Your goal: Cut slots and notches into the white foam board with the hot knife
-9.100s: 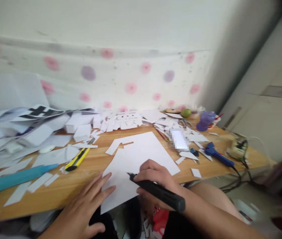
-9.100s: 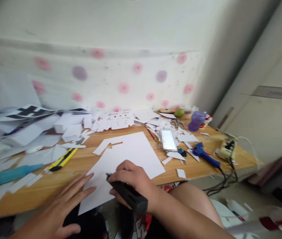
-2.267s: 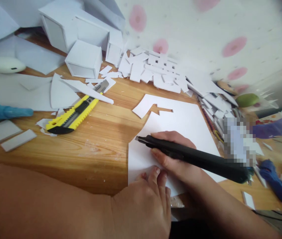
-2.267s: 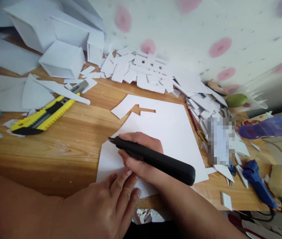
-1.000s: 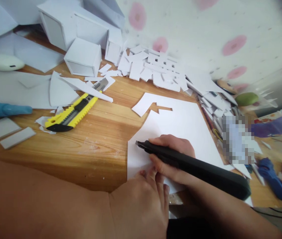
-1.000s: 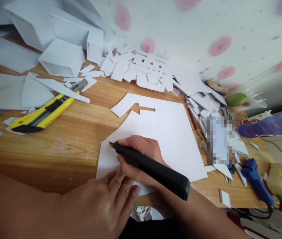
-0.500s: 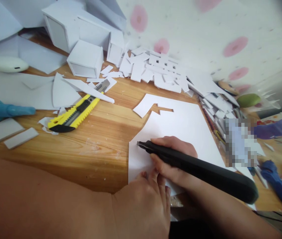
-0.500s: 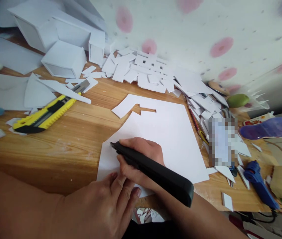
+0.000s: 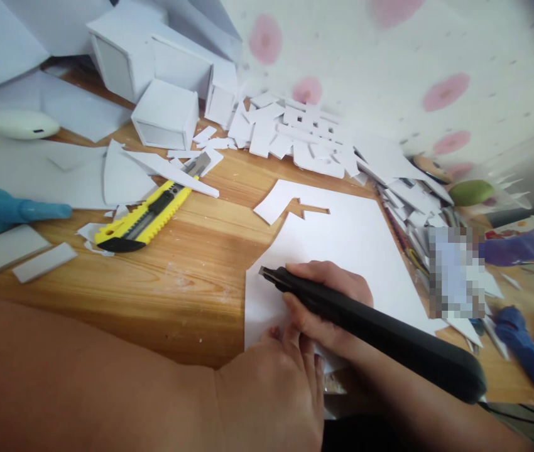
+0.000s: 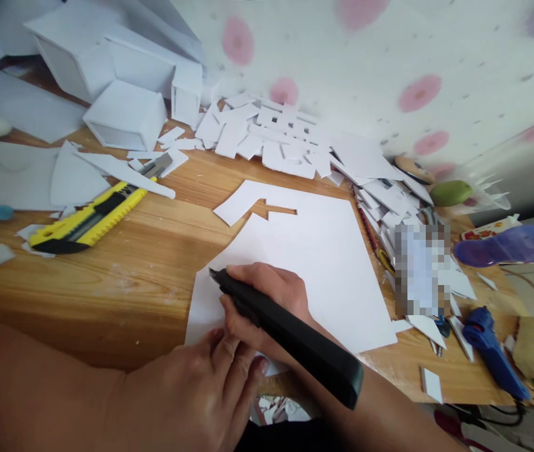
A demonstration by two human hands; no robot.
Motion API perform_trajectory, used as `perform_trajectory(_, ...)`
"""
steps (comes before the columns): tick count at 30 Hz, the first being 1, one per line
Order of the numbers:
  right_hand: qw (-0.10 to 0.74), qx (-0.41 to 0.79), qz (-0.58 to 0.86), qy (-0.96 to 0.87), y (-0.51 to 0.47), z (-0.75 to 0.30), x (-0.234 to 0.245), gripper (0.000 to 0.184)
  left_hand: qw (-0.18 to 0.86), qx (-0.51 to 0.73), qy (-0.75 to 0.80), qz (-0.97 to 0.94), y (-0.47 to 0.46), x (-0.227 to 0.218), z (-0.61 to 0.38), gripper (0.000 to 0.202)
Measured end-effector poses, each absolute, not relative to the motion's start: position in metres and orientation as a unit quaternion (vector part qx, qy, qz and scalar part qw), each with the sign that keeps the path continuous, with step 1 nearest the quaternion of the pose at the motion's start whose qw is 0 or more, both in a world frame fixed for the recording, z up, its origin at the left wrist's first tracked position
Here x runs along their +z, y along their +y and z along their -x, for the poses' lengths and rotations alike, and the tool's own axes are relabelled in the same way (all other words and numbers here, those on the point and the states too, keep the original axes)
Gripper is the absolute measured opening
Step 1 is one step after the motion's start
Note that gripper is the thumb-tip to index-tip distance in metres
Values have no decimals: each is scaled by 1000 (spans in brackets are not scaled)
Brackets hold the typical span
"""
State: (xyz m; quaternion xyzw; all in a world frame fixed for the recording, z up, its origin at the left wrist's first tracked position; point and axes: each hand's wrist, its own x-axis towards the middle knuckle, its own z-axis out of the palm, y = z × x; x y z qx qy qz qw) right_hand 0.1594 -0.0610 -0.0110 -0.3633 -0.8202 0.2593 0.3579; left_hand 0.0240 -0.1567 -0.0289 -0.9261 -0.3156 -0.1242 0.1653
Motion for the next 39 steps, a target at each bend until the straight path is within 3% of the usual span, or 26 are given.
perform_trajectory(6,352,256,353,-828,-62,-158,-6,20,188,-150,-290,926,-156,-39,-24,47)
perform_trajectory(12,321,268,366,-831,-62,-157,3,19,146,-173,-308,924,-159,-46,-30,44)
perform_trajectory(24,336,284,338,-832,-61,-161,-6,27,92,-147,-273,946,-149,-35,-28,45)
perform_trajectory(35,305,223,329,-865,-63,-165,-4,22,89,-140,-310,936,-150,-16,-22,50)
perform_trajectory(39,297,216,331,-869,-64,-167,-4,22,56,-144,-319,935,-151,-20,-24,43)
